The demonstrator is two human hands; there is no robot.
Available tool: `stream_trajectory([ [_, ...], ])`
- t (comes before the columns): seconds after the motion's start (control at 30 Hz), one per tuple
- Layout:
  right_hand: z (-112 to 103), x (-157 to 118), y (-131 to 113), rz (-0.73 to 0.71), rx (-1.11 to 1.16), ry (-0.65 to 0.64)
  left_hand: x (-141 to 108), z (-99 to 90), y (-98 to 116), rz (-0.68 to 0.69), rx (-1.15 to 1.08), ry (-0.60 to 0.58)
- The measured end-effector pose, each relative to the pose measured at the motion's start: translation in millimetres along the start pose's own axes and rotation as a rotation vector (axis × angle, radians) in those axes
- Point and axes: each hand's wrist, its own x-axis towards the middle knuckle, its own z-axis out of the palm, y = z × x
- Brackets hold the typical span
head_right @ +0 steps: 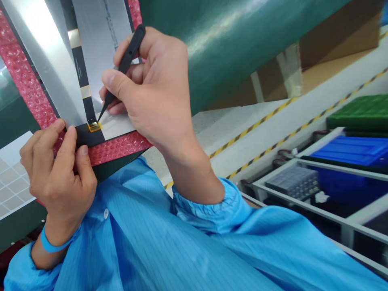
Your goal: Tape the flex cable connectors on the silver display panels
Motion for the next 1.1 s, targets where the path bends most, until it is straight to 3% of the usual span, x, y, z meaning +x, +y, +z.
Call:
stream_trajectory([
  [0.7, -1.3, -1.5, 0.3, -0.039, -0.017, -0.03, 0.0, -0.9, 0.4, -0.022, -0.011, -0.007],
  [1.1, 1.1, 0.6, -0.6, -0.009, -0.079, 0.017, -0.4, -1.5, 0.4, -0.022, 0.005, -0.015],
])
